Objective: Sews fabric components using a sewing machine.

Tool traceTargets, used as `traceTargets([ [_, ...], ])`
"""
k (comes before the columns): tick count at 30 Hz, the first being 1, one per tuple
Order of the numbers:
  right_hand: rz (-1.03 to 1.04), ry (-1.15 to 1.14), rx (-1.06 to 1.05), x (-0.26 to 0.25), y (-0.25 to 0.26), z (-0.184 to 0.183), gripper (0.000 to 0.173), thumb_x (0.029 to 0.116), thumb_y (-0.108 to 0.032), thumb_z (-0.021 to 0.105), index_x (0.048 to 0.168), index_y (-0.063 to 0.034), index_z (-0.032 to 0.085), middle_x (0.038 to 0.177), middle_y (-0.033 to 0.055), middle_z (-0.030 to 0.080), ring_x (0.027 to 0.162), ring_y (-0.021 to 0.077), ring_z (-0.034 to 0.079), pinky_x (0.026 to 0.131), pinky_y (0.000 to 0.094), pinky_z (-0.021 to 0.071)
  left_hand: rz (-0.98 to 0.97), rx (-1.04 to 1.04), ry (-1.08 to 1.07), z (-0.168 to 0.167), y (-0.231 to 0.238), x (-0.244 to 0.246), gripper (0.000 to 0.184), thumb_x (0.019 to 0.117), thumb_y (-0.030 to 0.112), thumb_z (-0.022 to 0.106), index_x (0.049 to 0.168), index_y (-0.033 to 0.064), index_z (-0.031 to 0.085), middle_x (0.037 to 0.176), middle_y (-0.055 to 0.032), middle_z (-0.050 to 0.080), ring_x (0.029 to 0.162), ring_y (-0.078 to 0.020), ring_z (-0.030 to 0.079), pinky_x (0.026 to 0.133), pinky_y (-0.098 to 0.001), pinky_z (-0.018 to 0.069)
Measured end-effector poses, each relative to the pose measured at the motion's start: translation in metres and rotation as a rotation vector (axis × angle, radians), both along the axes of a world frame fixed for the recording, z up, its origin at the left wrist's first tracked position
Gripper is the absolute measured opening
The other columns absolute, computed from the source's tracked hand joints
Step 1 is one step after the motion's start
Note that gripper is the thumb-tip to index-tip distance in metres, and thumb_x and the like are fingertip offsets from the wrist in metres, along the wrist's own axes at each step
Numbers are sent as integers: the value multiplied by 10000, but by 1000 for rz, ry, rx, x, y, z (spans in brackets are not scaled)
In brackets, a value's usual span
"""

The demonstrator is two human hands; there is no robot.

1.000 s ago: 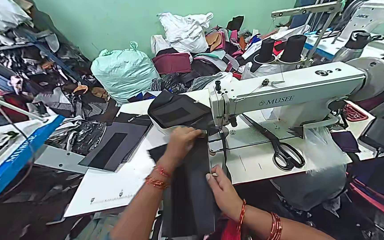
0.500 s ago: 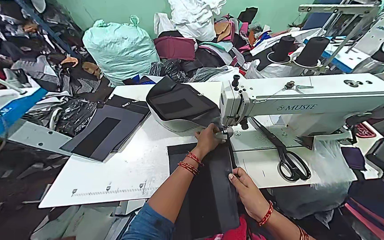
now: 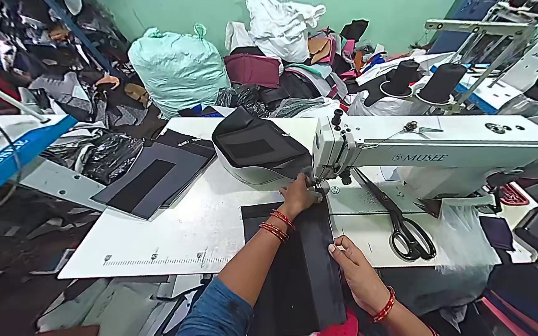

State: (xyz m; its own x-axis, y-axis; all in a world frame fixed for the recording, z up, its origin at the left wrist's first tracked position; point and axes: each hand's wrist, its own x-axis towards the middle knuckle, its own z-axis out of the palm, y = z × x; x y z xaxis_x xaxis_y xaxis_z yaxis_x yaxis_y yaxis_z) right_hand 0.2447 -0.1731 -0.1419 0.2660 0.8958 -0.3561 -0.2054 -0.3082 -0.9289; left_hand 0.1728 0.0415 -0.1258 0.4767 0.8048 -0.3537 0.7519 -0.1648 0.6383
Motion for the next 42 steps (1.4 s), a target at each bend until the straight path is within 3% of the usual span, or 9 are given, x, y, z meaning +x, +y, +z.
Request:
traceTargets([
  [8,93,-2,38,-5,-8,6,84,1047,-114,474,1103,-69,520,832,5,664,760,67,682,707,231,572,-15,-50,-16,7,-9,-27,621,841,212,830,1362,50,533,1140,-189,681,1165,-368,602,1101,-695,276],
  [12,162,-93,-14,2,-8,7,110,1045,-150,484,1117,-80,528,761,-16,636,661,59,642,609,228,534,37,12,-189,-10,-17,-30,594,822,220,850,1300,8,568,1037,-174,696,1055,-352,632,1063,-660,339],
  [14,290,-338,-107,14,-3,11,167,1066,-205,484,1099,-62,564,694,-8,597,562,78,595,534,253,506,29,74,-205,-18,-22,-30,570,831,226,841,1283,0,578,1033,-178,688,1054,-361,627,1063,-648,339],
  [16,384,-720,-194,26,9,21,304,1091,-280,467,1076,-30,639,770,82,648,643,198,661,641,391,566,46,123,-241,-24,-27,-32,558,834,231,840,1271,-2,583,1040,-180,694,1071,-363,631,1087,-630,331],
  [18,272,-982,-133,29,28,23,301,1065,-221,518,1193,9,664,957,181,717,835,330,714,782,529,565,59,129,-262,-28,-29,-34,561,837,229,838,1272,-6,575,1039,-180,701,1074,-362,636,1102,-613,333],
  [20,177,-1096,-53,32,58,14,375,1026,-197,580,1341,5,577,1128,204,684,937,343,700,826,507,565,59,135,-259,-29,-30,-34,556,835,227,839,1269,-1,575,1019,-173,700,1057,-351,640,1099,-607,338],
  [25,163,-1107,-167,29,118,5,479,999,-138,575,1454,-15,491,1386,240,560,1264,370,583,1049,477,484,42,132,-211,-24,-30,-33,558,854,235,829,1290,14,560,1040,-171,695,1065,-348,636,1094,-602,336],
  [31,105,-1091,-164,42,117,7,285,1039,-92,513,1242,-4,693,1220,217,665,1173,343,631,1036,466,481,18,109,-172,-21,-29,-32,565,862,250,826,1312,32,564,1070,-173,694,1110,-365,618,1108,-619,310],
  [42,73,-754,-108,45,103,-4,284,988,-63,628,1258,16,666,1107,172,715,974,209,687,911,347,533,8,103,-289,-28,-24,-36,555,845,227,834,1299,27,587,974,-143,721,1027,-330,653,1096,-623,318],
])
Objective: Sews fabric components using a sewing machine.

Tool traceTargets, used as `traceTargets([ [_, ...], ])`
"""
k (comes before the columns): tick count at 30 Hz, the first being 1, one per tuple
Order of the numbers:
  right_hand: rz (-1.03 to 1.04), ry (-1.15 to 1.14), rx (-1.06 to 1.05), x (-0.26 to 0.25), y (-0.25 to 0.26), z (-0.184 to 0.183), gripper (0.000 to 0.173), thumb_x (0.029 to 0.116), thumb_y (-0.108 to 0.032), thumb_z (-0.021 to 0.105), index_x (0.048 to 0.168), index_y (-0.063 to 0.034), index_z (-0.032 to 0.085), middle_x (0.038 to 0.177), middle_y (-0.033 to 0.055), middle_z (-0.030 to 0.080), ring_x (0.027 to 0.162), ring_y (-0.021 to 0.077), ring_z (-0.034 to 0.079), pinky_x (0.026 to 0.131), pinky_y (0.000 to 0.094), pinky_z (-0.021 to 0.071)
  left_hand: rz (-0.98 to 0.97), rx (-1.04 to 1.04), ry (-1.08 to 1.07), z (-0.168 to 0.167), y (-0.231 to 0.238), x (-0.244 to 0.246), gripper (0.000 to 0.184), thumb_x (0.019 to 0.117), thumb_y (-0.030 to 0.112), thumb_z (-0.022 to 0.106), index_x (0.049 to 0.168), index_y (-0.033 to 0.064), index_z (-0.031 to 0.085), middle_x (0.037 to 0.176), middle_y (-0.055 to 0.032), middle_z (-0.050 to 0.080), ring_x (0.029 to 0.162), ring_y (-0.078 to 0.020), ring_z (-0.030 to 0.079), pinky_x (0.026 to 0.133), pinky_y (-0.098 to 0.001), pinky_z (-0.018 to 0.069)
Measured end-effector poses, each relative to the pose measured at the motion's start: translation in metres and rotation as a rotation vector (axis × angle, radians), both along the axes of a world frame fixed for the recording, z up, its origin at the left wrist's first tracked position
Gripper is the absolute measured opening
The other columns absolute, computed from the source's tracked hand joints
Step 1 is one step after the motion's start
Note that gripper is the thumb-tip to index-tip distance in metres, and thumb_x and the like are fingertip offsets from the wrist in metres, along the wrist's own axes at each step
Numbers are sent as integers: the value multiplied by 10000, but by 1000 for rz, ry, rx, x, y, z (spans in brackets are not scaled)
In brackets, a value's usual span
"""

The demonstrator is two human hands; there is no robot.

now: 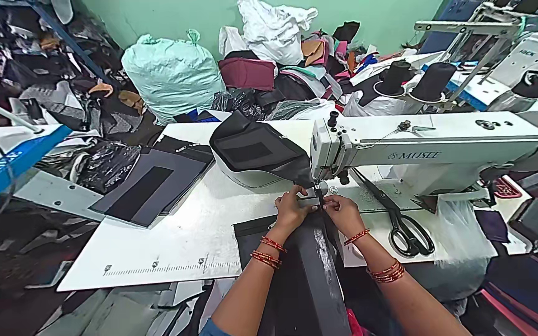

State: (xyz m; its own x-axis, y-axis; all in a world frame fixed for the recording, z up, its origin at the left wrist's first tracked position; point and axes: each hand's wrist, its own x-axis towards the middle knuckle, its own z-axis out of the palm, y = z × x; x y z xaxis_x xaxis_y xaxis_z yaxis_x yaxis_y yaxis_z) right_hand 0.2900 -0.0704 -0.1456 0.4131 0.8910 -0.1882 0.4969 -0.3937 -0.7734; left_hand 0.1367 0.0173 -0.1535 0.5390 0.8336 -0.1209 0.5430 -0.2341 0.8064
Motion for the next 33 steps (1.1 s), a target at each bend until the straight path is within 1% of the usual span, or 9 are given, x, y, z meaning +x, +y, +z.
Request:
traceTargets([
  [3,33,-12,4,2,-4,-3,334,974,-65,623,1300,6,647,1054,155,713,904,196,675,863,337,535,-14,-75,-62,-3,6,-3,475,856,215,816,1261,38,641,1014,-135,729,1031,-298,664,1093,-623,340],
  [5,53,-2,5,5,-5,-2,354,970,-65,628,1317,6,637,1026,149,717,886,189,677,846,328,539,-38,-106,-39,0,8,-4,353,892,224,785,1184,36,721,1083,-135,738,1099,-278,660,1099,-588,374],
  [8,76,30,15,9,-5,-1,371,963,-59,635,1327,8,627,996,136,716,849,164,666,817,308,534,-79,-67,14,4,5,0,279,920,219,761,1093,1,746,1033,-164,740,1039,-279,682,1006,-512,478],
  [11,89,66,21,12,-5,-2,386,954,-51,631,1334,10,621,1008,146,710,856,163,664,818,306,533,-125,-74,0,6,5,5,263,940,198,739,1100,-11,729,1020,-154,730,981,-234,685,954,-447,519],
  [16,105,123,37,16,-5,-5,402,954,-36,618,1353,8,606,1012,139,703,834,143,652,792,286,531,-167,-112,143,12,12,17,298,935,235,751,1102,-10,730,1065,-178,718,1042,-300,662,984,-527,485],
  [18,113,136,43,17,-6,-6,420,952,-24,611,1370,7,594,1025,141,699,835,141,650,789,283,531,-156,-131,238,19,13,24,336,914,228,772,1169,16,718,1148,-189,708,1143,-344,638,1048,-590,431],
  [21,118,146,53,17,-7,-7,431,949,-19,607,1380,8,587,1039,153,698,851,149,656,801,291,534,-128,-170,338,32,13,34,475,879,195,810,1290,38,631,1190,-218,673,1185,-396,599,1070,-659,361],
  [28,101,166,71,17,-7,-10,424,944,-31,606,1366,10,597,1024,144,699,816,131,646,761,276,528,-98,-223,347,28,24,42,621,796,122,856,1327,-10,562,1249,-255,633,1216,-413,580,1060,-660,386],
  [33,111,164,65,19,-6,-10,405,936,-24,598,1340,10,618,1013,133,703,812,124,646,759,269,527,-63,-200,266,19,25,42,604,791,100,848,1310,-10,559,1204,-217,655,1147,-380,610,1051,-641,399],
])
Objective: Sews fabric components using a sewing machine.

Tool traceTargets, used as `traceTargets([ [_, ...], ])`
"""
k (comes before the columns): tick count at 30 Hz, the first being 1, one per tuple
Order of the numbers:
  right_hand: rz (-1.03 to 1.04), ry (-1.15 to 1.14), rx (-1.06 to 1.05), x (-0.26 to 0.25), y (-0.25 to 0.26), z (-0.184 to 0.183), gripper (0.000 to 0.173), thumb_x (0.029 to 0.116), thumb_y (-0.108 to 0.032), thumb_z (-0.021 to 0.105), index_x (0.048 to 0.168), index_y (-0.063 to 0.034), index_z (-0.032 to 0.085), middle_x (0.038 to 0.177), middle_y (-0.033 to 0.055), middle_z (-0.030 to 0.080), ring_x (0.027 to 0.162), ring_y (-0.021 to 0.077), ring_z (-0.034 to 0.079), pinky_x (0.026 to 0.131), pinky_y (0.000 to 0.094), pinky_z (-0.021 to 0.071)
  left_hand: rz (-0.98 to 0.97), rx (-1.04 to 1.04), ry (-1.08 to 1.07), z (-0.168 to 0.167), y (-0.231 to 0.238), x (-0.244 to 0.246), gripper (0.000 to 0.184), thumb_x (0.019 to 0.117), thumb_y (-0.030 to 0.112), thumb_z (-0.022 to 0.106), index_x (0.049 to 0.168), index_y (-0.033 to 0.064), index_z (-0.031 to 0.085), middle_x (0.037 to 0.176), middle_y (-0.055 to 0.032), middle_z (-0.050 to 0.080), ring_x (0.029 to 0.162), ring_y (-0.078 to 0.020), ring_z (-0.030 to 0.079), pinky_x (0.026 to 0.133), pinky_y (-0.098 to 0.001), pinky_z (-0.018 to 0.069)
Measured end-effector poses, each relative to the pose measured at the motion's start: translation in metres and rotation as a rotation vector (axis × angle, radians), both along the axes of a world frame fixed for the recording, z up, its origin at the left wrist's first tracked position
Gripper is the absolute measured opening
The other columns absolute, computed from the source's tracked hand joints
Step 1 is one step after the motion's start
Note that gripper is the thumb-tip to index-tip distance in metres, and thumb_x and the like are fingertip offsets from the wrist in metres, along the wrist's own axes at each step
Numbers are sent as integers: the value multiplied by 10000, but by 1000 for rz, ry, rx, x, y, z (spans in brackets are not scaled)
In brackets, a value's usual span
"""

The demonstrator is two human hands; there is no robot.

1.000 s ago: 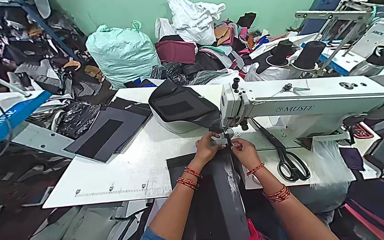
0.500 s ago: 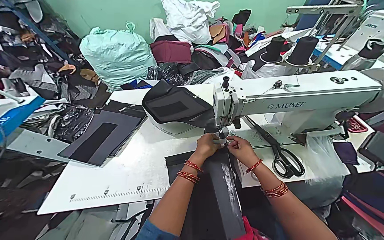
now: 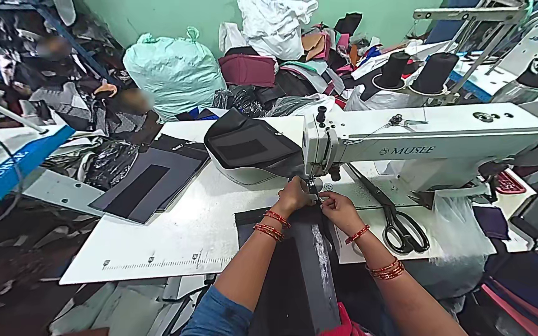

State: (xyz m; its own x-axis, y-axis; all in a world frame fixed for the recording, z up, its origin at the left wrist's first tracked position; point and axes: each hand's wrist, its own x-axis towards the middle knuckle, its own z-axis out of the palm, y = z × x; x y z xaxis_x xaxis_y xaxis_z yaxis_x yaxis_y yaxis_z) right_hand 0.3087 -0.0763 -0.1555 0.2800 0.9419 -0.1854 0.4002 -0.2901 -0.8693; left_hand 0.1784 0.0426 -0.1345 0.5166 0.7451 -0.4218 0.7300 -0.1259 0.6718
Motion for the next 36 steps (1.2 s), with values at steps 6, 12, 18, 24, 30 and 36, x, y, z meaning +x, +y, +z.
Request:
traceTargets([
  [6,0,32,10,2,0,-3,371,943,-29,606,1309,15,647,1056,145,710,859,118,660,799,266,536,54,75,-68,-1,1,0,635,797,123,856,1318,-39,532,1213,-235,658,1179,-392,615,1040,-610,442],
  [12,-6,56,3,3,-1,-3,362,941,-19,628,1300,20,651,1089,151,706,880,111,664,811,255,540,87,97,-95,-3,2,0,633,790,110,867,1312,-20,533,1194,-230,672,1148,-389,638,1023,-590,468],
  [18,-14,58,-7,2,-2,-2,354,943,-16,630,1294,14,658,1111,147,710,890,102,667,817,249,541,102,121,-132,-4,0,-1,597,800,112,857,1290,-27,545,1136,-237,671,1096,-396,644,993,-587,479],
  [24,-19,54,44,2,-4,-5,327,928,-13,630,1247,31,682,1107,156,703,895,97,665,818,233,540,73,159,-173,-8,0,-3,567,818,103,844,1278,-34,543,1099,-225,674,1076,-377,649,999,-571,478],
  [30,-34,-22,95,-3,-8,-7,298,933,-25,617,1211,22,715,1058,159,677,870,114,644,796,221,527,23,169,-145,-7,1,-3,477,852,106,804,1249,-41,583,1133,-226,676,1116,-378,637,1028,-581,454],
  [36,41,-215,19,-12,-11,4,327,975,-29,560,1268,21,697,1059,216,652,919,235,630,862,320,511,-73,234,-228,-19,-2,-9,209,923,121,721,1078,-19,710,1121,-177,714,1152,-333,637,1077,-591,395],
])
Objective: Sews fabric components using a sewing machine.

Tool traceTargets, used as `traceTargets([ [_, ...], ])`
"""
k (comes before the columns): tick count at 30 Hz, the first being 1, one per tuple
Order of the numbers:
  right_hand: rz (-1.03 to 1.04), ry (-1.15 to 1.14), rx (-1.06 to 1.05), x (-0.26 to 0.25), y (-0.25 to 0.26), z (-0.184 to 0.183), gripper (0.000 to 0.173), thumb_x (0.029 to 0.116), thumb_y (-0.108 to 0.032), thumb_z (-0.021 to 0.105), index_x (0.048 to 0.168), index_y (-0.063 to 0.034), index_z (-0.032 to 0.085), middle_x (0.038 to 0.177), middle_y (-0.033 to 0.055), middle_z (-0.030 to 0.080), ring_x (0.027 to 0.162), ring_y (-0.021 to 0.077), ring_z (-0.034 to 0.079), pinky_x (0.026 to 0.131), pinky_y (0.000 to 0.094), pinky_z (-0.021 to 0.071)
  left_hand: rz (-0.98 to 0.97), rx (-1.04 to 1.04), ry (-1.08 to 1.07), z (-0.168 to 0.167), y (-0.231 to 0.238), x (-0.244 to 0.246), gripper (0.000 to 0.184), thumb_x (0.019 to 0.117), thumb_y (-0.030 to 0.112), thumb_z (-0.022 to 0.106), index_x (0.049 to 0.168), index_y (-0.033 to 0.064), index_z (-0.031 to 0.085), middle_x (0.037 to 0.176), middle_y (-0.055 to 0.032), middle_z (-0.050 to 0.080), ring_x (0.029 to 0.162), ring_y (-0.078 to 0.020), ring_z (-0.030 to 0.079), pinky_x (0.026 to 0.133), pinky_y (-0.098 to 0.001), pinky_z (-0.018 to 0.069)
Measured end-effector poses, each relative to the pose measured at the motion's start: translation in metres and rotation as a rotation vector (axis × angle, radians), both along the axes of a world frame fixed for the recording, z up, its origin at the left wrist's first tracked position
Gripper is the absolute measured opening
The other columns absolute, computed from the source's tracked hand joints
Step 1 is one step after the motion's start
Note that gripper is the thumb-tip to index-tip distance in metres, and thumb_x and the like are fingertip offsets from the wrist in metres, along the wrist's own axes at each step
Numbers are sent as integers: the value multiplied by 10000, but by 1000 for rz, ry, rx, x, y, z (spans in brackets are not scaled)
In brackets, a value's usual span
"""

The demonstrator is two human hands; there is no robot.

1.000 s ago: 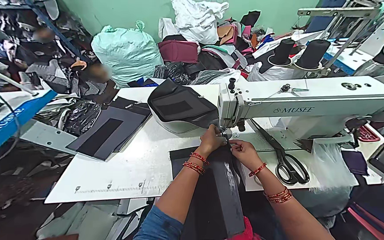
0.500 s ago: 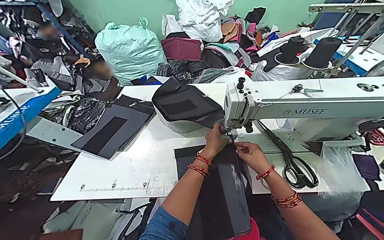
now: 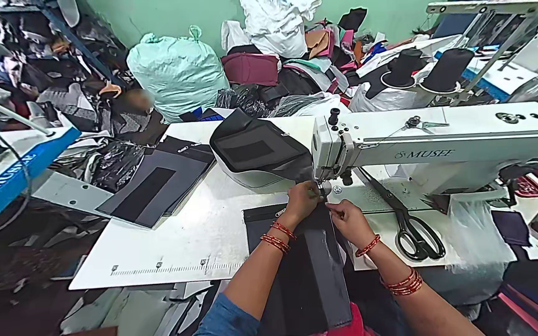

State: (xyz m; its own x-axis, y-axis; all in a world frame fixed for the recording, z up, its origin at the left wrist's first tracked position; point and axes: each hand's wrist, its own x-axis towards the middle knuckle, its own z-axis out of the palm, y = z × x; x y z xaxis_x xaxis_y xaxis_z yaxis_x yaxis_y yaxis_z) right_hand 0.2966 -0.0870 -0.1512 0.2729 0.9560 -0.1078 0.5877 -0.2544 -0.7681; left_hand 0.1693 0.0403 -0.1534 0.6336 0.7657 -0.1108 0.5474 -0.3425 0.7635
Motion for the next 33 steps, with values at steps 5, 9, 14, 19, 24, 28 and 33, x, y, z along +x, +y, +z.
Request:
traceTargets([
  [5,34,-122,-29,-9,-2,3,353,979,-1,514,1283,24,692,1075,258,633,964,310,622,895,379,507,-129,-21,37,2,4,-8,256,932,61,623,1173,1,685,1213,-167,688,1224,-319,600,1107,-603,354],
  [9,40,-153,-23,-14,-2,3,377,975,24,479,1297,43,675,1084,267,613,961,311,616,886,372,510,-131,-5,-1,-1,3,-10,245,938,34,626,1173,-3,685,1210,-165,689,1214,-313,609,1104,-581,378],
  [14,10,-60,65,-8,-5,-4,367,959,23,498,1269,40,693,1015,225,625,881,241,597,812,313,498,-109,55,-48,-6,-1,-11,243,918,11,626,1148,-12,701,1157,-183,695,1177,-332,621,1078,-585,401],
  [19,38,-230,23,-21,-4,-3,383,959,45,474,1283,60,677,1079,279,613,951,345,639,872,404,537,-139,153,-37,-8,-5,-11,323,931,5,590,1227,53,709,1183,-199,680,1174,-378,613,1045,-588,432],
  [24,59,-351,-38,-33,-3,-2,366,979,42,477,1300,88,646,1157,303,601,1033,375,651,919,399,543,-253,258,8,-8,-7,-10,457,928,-49,515,1313,115,700,1180,-270,639,1154,-445,595,1012,-616,443],
  [28,57,-337,-52,-32,-3,-1,353,980,40,476,1277,91,658,1159,296,602,1040,368,651,920,387,544,-336,330,39,-12,-6,-10,478,882,-87,521,1263,110,734,1184,-287,631,1129,-445,593,1015,-540,471],
  [33,66,-325,-65,-31,-3,0,346,981,31,486,1276,90,658,1155,290,600,1037,363,650,917,389,544,-347,352,46,-6,-10,-13,431,873,-105,521,1208,37,753,1175,-297,635,1129,-431,598,1024,-485,480],
])
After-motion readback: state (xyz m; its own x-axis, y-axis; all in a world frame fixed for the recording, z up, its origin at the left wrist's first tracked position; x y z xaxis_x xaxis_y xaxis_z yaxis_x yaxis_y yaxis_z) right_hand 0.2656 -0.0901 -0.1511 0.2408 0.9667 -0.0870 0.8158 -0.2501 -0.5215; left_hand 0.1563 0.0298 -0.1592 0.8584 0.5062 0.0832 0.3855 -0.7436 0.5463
